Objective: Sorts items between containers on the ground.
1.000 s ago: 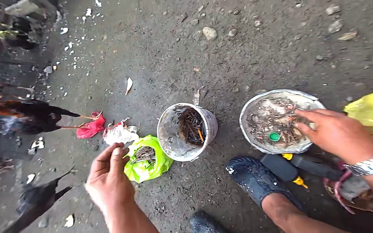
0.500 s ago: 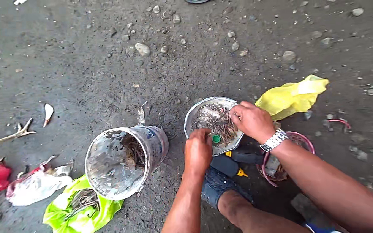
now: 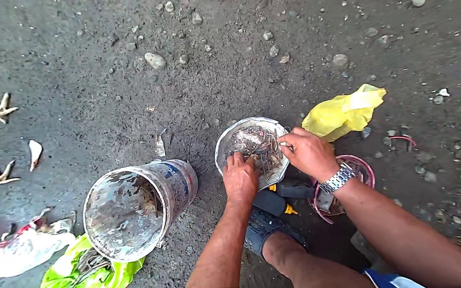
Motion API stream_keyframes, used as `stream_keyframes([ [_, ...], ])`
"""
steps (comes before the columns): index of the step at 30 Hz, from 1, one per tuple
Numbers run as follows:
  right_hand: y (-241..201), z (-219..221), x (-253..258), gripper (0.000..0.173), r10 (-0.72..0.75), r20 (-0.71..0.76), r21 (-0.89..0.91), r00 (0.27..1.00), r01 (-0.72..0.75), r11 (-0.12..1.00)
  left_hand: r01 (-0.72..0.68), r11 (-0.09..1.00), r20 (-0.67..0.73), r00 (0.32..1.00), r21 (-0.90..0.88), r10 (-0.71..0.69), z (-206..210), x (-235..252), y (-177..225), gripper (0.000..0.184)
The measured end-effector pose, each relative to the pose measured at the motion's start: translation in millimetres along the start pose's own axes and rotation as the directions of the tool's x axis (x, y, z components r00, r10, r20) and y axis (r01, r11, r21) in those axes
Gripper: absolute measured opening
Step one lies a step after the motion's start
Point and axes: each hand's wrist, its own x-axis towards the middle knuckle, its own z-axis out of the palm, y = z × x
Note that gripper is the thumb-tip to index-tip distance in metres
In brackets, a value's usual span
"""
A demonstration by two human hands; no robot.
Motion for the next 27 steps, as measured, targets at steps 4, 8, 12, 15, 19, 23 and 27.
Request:
stream_keyframes([
  [4,-3.5,3.6,-0.3,0.014,-0.023,0.035,-0.042,0.999,0.025,0.999,0.080,0.988,-0.026,0.996,-0.132,-0.084,-18.0,-9.1,-7.8,0.019],
  [8,-9.5,12.0,1.7,0.011,-0.043,0.120,-0.152,0.992,0.061,0.987,0.148,0.899,-0.038,0.983,-0.413,-0.180,-42.9,-17.3,-8.4,0.019],
  [12,-18.6,25.6,3.8,0.009,-0.075,0.186,-0.342,0.980,0.136,0.930,0.144,0.886,-0.042,0.983,-0.441,-0.181,-31.7,-11.8,5.6,0.020],
  [15,-23.2,25.6,1.5,0.013,-0.116,0.187,-0.399,0.975,0.184,0.898,0.182,0.929,0.033,0.983,-0.321,-0.181,-11.3,-3.9,23.1,0.023],
  [19,-17.1,25.8,5.5,0.011,-0.084,0.186,-0.386,0.979,0.152,0.910,0.253,0.948,0.101,0.966,-0.192,-0.238,-0.7,0.2,39.4,0.024],
  [23,-9.6,35.7,-2.4,0.011,-0.154,0.094,-0.350,0.984,0.177,0.920,0.342,0.931,0.162,0.933,-0.127,-0.320,-8.6,6.1,33.5,0.024],
  [27,-13.8,38.0,1.2,0.013,-0.103,0.152,-0.363,0.983,0.152,0.919,0.306,0.948,0.196,0.938,-0.088,-0.285,-19.5,11.3,23.9,0.032],
])
